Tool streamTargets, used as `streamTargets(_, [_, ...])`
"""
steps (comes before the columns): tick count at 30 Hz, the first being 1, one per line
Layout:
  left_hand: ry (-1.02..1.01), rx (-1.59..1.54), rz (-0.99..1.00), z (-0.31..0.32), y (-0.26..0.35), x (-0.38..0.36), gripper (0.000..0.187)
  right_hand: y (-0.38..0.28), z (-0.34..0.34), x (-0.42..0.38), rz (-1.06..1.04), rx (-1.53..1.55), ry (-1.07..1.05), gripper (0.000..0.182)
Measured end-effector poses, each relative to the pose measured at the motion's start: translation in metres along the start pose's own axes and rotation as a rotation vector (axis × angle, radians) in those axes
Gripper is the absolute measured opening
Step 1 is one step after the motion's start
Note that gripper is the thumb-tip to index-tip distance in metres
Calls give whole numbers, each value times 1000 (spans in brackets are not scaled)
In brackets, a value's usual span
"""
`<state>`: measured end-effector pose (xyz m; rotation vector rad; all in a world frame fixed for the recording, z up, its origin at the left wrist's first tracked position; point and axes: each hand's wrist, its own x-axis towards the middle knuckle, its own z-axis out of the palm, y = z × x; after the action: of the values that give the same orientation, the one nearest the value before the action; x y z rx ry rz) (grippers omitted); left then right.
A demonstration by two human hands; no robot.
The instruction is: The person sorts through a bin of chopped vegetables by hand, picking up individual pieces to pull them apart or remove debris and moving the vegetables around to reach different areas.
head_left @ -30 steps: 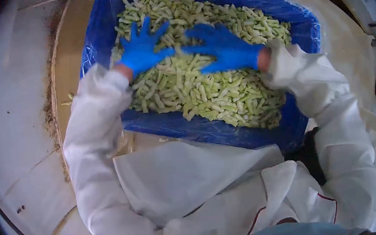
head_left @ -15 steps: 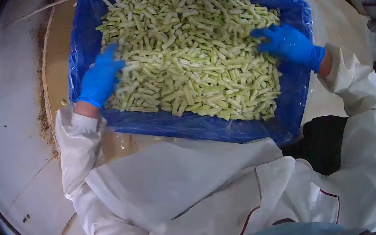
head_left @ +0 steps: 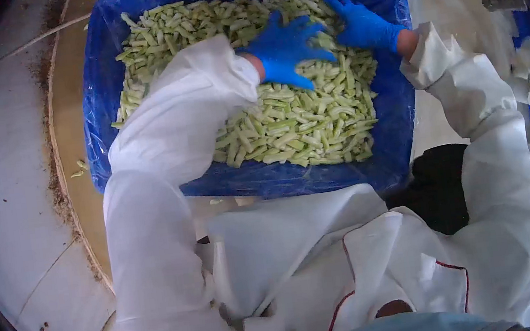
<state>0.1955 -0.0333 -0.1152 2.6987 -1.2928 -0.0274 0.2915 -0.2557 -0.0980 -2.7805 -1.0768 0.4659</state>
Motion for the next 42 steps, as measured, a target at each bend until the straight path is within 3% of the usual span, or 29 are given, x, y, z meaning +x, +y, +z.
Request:
streamTargets(4, [151, -101, -161, 6, -72, -59, 57, 21, -15, -22, -129, 73, -121, 90])
streamTargets(6, [-42, -7, -302, -19, -102, -97, 56, 17, -32, -34, -118, 85, -207, 91])
streamTargets(8, [37, 138, -432, -7, -125, -156, 62, -1, -36, -44, -96, 125, -306, 92])
streamTargets(11, [-27, 136, -715, -37, -81, -182, 70, -7, -12, -59, -230, 25, -145, 96])
streamTargets(14, [-190, 141, -758, -29, -21, -212, 75, -47, -18, -87, -276, 26, -334, 96])
streamTargets(18, [-470, -11, -861, -78, 49, -187, 67, -32, -15, -100, -319, 39, -432, 70])
streamTargets(19, [-582, -76, -890, -97, 57, -174, 64, -26, -16, -96, -227, -99, -347, 57])
streamTargets(20, [-699, -138, -915, -103, 63, -167, 60, -22, -19, -92, -297, -189, -196, 55])
streamTargets(22, [-377, -227, -722, -82, 73, -161, 56, -21, -28, -80, -448, -383, 127, 51])
streamTargets(23, [-173, -337, -623, -72, 80, -146, 55, -33, -24, -81, -546, -280, 52, 56])
streamTargets(25, [-16, -341, -146, -65, 98, -102, 63, -61, -11, -86, -739, -75, -98, 66])
streamTargets(28, [-55, -283, 59, -20, 94, -87, 64, -54, 8, -78, -773, -48, -199, 63])
streamTargets(32, [-196, -203, -73, -31, 57, -114, 51, -28, -35, -69, -551, -156, -320, 37])
streamTargets(34, [-261, -201, -160, -51, 50, -131, 41, -28, -38, -76, -549, -193, -187, 29])
streamTargets(37, [-204, -132, -225, -56, 56, -132, 26, -60, -17, -70, -649, 66, -51, 23])
streamTargets(40, [-58, -140, -293, -72, 69, -119, 21, -76, 31, -67, -525, -198, -255, 21])
streamTargets(42, [-6, -99, -291, -72, 69, -122, 20, -79, 39, -65, -548, -202, -235, 20])
